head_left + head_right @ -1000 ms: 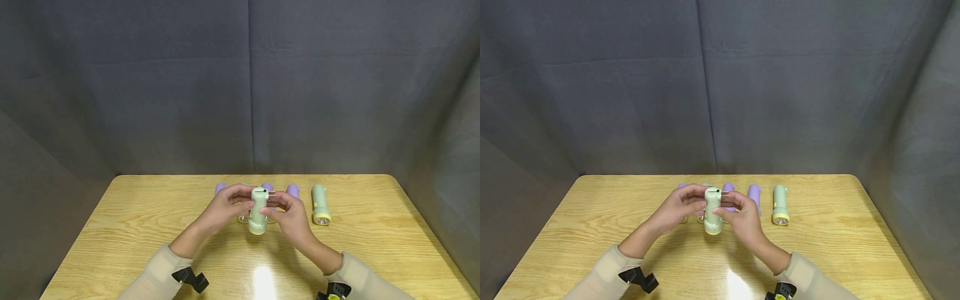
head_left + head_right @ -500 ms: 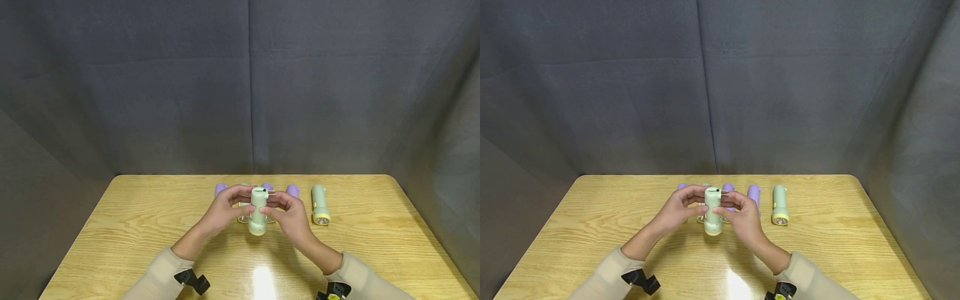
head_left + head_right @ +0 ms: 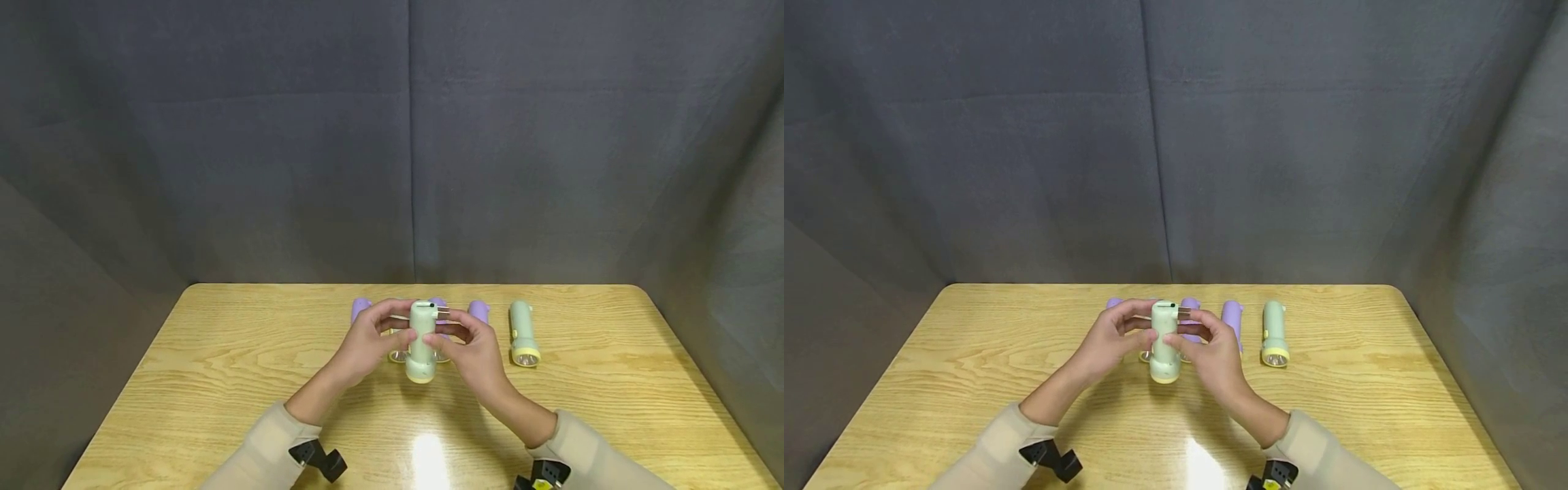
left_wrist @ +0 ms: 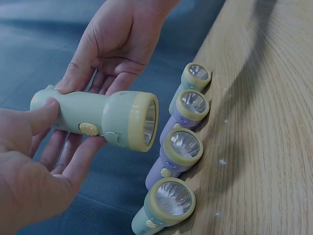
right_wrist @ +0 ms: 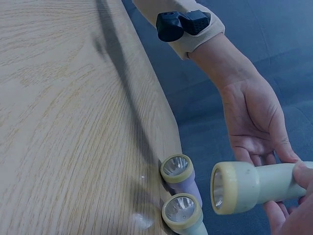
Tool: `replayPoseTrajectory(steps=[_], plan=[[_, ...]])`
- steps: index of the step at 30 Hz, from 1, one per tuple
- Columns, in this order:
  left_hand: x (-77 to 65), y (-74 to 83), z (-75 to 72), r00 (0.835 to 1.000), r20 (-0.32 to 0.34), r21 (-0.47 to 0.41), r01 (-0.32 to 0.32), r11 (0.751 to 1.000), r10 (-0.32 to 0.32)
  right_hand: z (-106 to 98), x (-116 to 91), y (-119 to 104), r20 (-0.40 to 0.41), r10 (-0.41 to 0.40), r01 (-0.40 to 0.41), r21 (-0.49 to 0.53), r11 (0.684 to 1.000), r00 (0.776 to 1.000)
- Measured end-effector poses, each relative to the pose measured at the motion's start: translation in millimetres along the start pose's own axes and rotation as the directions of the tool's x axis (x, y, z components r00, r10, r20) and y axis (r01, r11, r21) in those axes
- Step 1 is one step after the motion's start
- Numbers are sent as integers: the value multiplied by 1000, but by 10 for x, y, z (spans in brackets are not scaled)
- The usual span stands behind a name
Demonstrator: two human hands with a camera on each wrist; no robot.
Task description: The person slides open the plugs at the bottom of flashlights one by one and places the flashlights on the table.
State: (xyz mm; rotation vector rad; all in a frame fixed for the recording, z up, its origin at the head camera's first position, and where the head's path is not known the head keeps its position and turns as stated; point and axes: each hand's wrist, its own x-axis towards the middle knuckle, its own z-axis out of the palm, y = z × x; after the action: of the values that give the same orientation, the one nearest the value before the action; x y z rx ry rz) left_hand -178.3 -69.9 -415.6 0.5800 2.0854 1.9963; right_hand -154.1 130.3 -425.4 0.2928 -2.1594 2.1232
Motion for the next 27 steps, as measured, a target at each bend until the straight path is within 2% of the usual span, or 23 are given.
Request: replayPoseTrajectory(steps=[8, 14, 19, 27], plan=[[13, 50, 20, 999, -49, -63, 12, 998, -15, 2, -6, -6, 1, -39, 39, 55, 998, 999], [32, 72, 19, 996, -87, -117, 22, 993, -32, -2, -38, 3, 51, -101, 96, 83, 992, 994], [56, 71, 21, 992, -115, -144, 39, 989, -56, -19, -65, 26, 116, -170, 157, 117, 981, 979], [75, 92, 29, 979, -177, -171, 69, 983, -100, -73, -106, 73, 221, -230, 229, 30, 973, 948]])
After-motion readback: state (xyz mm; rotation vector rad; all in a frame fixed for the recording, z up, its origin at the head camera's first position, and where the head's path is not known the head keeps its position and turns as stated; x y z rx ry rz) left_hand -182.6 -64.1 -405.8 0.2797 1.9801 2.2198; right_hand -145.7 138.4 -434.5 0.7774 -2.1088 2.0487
